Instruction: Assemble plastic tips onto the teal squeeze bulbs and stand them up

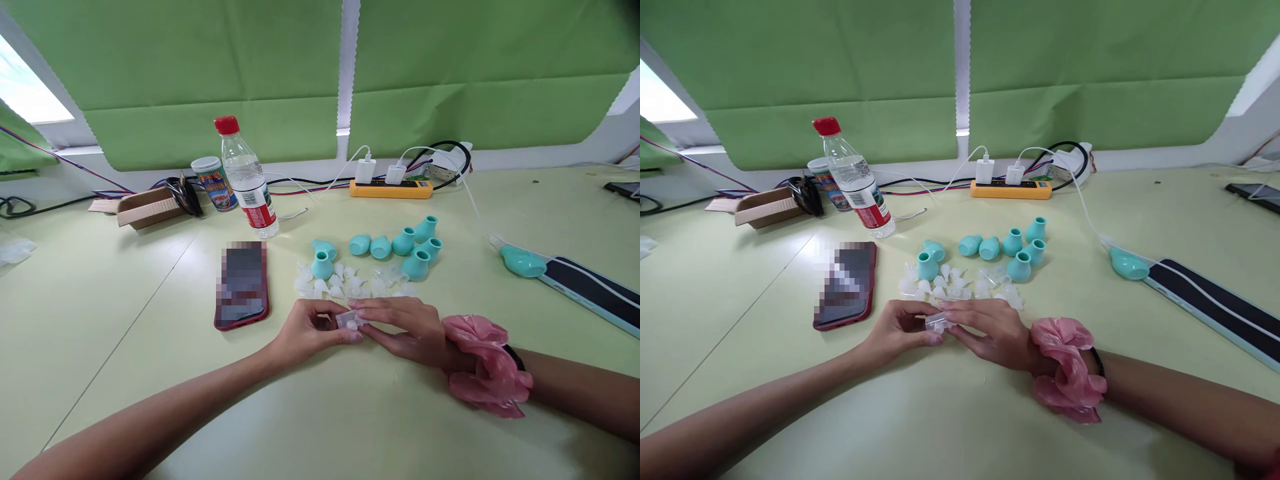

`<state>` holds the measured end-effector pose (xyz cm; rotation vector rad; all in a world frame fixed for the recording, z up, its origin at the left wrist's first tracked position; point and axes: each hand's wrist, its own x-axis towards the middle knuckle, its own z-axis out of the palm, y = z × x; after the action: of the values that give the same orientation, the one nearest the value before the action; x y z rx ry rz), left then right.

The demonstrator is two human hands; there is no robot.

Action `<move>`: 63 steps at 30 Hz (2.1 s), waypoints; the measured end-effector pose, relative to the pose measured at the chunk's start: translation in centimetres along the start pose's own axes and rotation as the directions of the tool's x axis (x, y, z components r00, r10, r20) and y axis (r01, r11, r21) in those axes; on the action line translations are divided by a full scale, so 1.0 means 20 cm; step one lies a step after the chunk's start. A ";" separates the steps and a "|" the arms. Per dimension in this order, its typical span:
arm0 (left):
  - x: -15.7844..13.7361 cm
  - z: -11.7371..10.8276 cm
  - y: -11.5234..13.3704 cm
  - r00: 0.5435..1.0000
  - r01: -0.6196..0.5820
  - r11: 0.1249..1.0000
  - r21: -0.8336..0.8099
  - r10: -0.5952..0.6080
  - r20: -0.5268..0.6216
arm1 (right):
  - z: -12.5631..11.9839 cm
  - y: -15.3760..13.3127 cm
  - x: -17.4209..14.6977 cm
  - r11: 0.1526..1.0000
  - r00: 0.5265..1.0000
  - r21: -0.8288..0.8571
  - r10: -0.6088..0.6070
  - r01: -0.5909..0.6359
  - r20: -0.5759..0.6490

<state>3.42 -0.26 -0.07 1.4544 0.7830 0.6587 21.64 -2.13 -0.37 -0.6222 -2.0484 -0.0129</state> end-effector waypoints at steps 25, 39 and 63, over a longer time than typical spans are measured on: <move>0.00 -0.02 0.04 0.984 0.116 0.987 -0.106 -0.100 0.147 | -0.01 -0.01 0.01 0.988 0.990 0.065 0.140 -0.139 0.001; 0.00 0.00 0.06 0.981 0.145 0.987 -0.072 -0.134 0.137 | -0.01 -0.02 0.02 0.981 0.983 0.103 0.155 -0.164 0.094; -0.03 0.00 0.06 0.982 -0.033 0.963 0.267 -0.019 0.189 | -0.01 0.00 0.00 0.958 0.956 0.131 0.230 -0.256 0.183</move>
<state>3.14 -0.64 1.26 1.7408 0.7376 0.4206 21.87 -2.26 -0.25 -0.7966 -2.0936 0.3497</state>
